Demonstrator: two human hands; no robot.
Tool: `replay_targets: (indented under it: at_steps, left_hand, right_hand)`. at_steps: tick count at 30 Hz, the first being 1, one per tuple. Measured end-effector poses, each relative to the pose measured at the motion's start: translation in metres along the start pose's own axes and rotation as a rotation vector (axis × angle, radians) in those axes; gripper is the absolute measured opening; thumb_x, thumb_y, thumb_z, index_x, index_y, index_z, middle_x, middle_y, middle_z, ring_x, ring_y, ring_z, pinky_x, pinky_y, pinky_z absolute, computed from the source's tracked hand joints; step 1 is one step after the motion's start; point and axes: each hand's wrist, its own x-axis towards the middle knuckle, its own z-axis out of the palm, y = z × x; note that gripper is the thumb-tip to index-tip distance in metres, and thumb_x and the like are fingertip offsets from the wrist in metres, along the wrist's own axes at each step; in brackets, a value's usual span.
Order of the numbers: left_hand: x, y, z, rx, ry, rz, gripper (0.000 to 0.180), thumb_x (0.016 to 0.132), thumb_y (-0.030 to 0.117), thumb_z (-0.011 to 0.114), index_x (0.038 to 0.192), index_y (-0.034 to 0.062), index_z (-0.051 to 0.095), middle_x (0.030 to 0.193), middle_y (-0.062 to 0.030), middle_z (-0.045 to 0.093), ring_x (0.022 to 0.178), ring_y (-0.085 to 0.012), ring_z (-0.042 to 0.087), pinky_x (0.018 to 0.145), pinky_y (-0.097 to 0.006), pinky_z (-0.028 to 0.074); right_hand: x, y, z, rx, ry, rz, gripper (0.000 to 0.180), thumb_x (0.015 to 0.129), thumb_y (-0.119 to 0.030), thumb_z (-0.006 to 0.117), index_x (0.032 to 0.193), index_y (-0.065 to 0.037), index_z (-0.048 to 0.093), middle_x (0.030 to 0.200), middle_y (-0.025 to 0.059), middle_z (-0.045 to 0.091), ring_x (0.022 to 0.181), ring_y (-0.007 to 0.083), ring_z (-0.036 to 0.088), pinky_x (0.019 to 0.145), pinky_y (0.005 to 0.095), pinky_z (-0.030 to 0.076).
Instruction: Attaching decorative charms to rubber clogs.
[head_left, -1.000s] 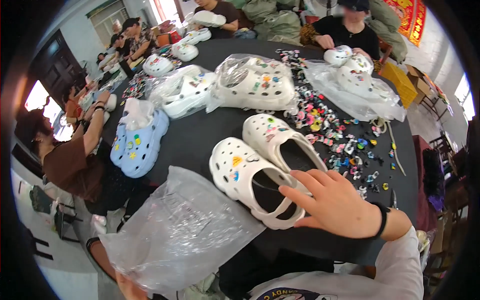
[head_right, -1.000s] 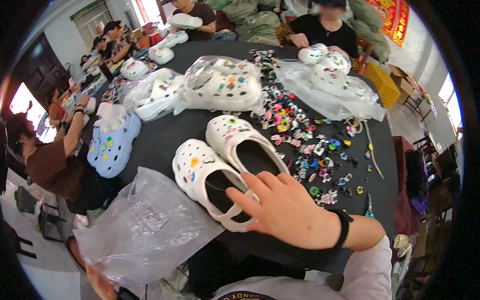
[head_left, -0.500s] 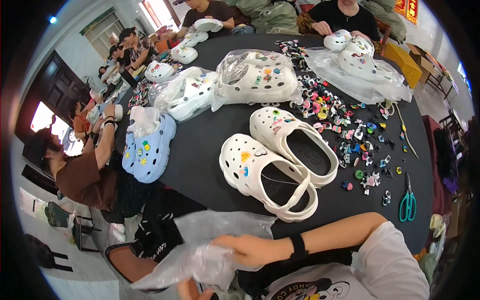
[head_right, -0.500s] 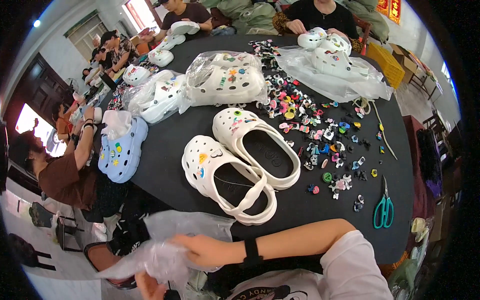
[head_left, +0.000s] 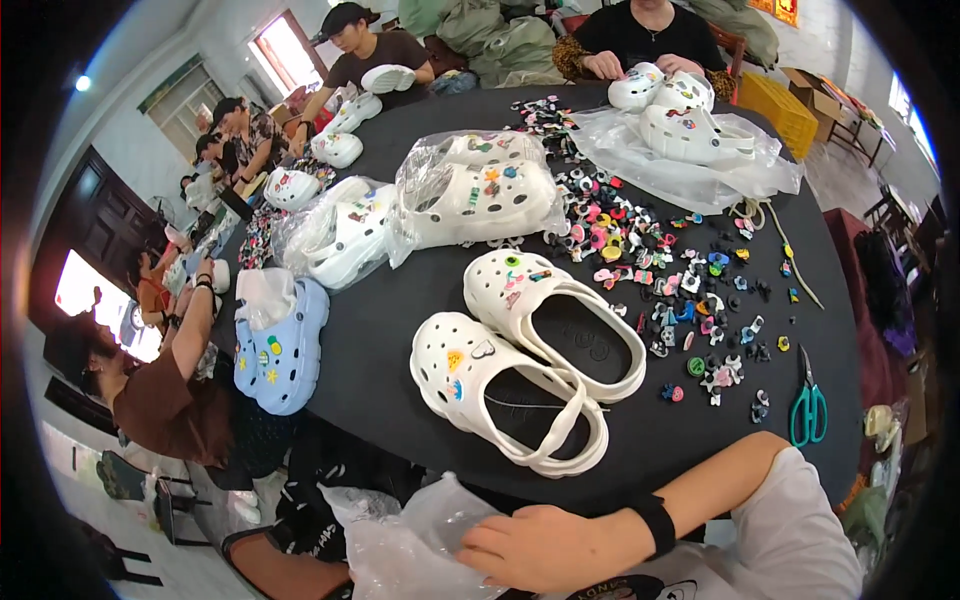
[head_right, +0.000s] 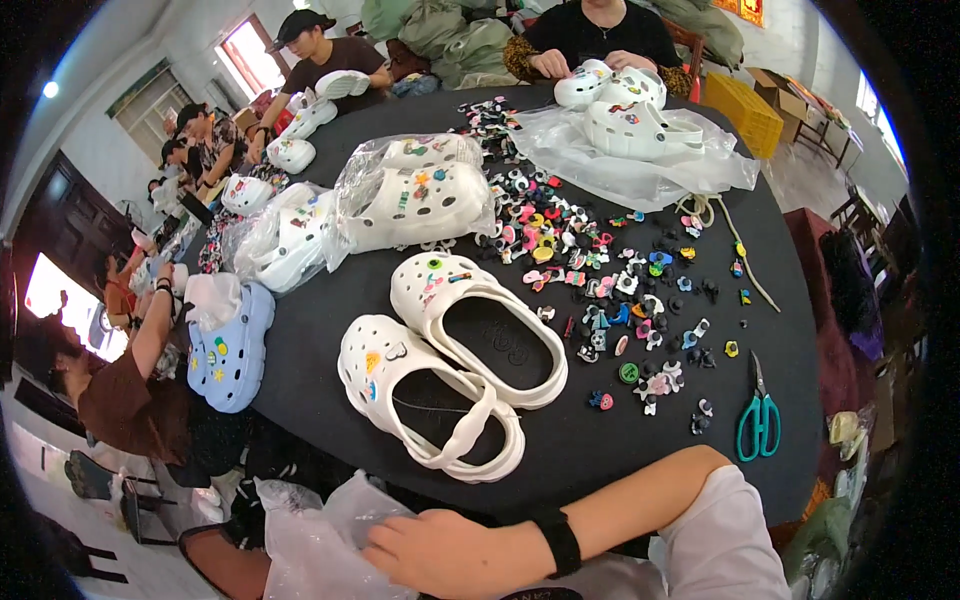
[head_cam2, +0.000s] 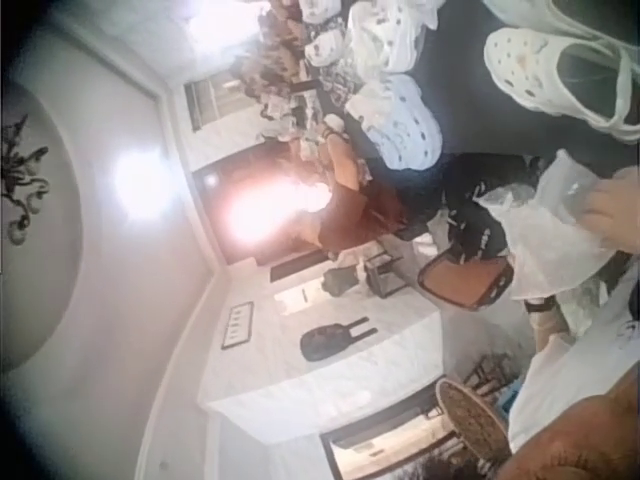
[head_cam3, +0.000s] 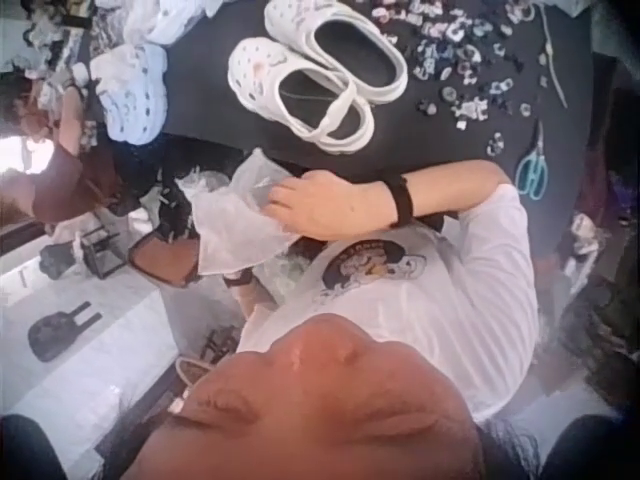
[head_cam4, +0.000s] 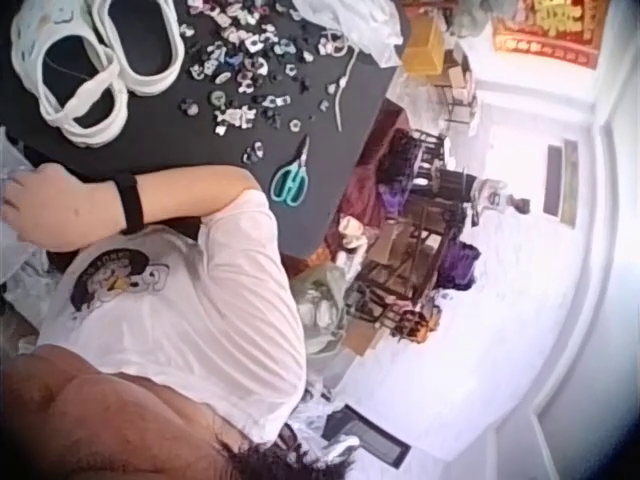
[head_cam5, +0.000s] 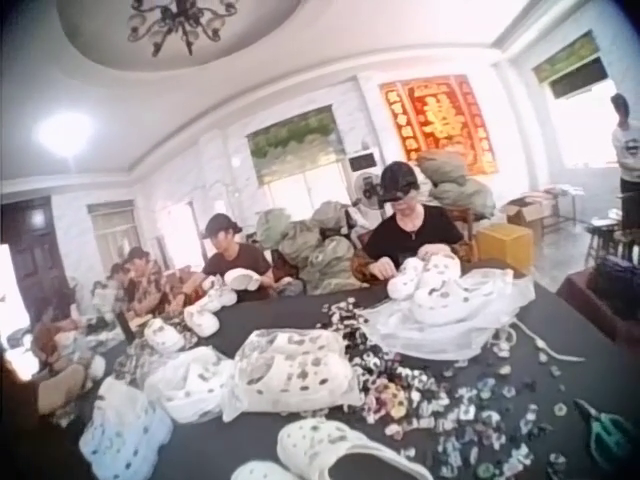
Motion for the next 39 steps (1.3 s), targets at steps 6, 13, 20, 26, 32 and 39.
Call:
replay_targets:
  at_steps: [6,13,20,26,32,39]
  left_hand:
    - [0.023,0.006,0.006,-0.138,0.059,-0.018,0.065,0.088,0.024,0.065,0.142,-0.0007,0.037,0.14,-0.0209,0.047,0.124,-0.0369,0.05,0.103,-0.046,0.043]
    - [0.03,0.018,0.008,-0.305,0.14,-0.07,0.067,0.088,0.027,0.066,0.142,-0.0005,0.037,0.139,-0.0207,0.048,0.123,-0.0361,0.051,0.102,-0.046,0.043]
    - [0.029,0.026,0.011,-0.491,0.237,-0.152,0.069,0.087,0.03,0.067,0.141,-0.0004,0.037,0.137,-0.0204,0.048,0.121,-0.0354,0.052,0.102,-0.046,0.043]
    - [0.027,0.043,0.018,-0.658,0.323,-0.226,0.071,0.087,0.032,0.068,0.141,-0.0003,0.037,0.136,-0.0202,0.049,0.119,-0.0347,0.053,0.101,-0.046,0.043]
    - [0.043,0.076,0.038,-0.82,0.39,-0.349,0.072,0.086,0.035,0.07,0.141,0.0002,0.038,0.134,-0.0193,0.05,0.117,-0.0336,0.054,0.101,-0.046,0.043]
    - [0.105,0.168,0.09,-1.125,0.528,-0.866,0.076,0.082,0.044,0.073,0.138,0.0026,0.042,0.127,-0.0148,0.055,0.109,-0.0296,0.057,0.098,-0.047,0.044]
  right_hand:
    - [-0.003,-0.029,-0.021,0.085,0.251,-0.434,0.056,0.076,-0.028,0.07,0.127,-0.007,0.058,0.125,0.0183,0.056,0.118,0.0329,0.054,0.096,0.0412,0.046]
    - [0.003,-0.014,-0.031,-0.155,0.011,-0.043,0.075,0.075,-0.021,0.07,0.144,-0.011,0.041,0.136,0.0159,0.05,0.126,0.0311,0.048,0.105,0.0419,0.036]
    - [0.012,0.004,-0.038,0.216,0.126,-0.087,0.053,0.085,-0.019,0.061,0.135,-0.008,0.049,0.127,0.0192,0.057,0.102,0.0345,0.062,0.078,0.0418,0.053]
    - [0.007,0.017,-0.054,0.105,-0.031,0.028,0.042,0.085,-0.025,0.066,0.121,-0.009,0.053,0.098,0.0057,0.059,0.067,0.0248,0.063,0.054,0.035,0.05]
    - [0.008,0.027,-0.116,-0.249,0.398,-0.072,0.041,0.076,-0.022,0.071,0.113,-0.011,0.06,0.087,0.0042,0.058,0.054,0.0199,0.057,0.046,0.0309,0.043]
    - [0.016,0.024,-0.078,-0.589,0.407,-0.173,0.034,0.075,-0.023,0.059,0.109,-0.016,0.063,0.081,-0.0033,0.056,0.059,0.0091,0.053,0.049,0.0236,0.035]
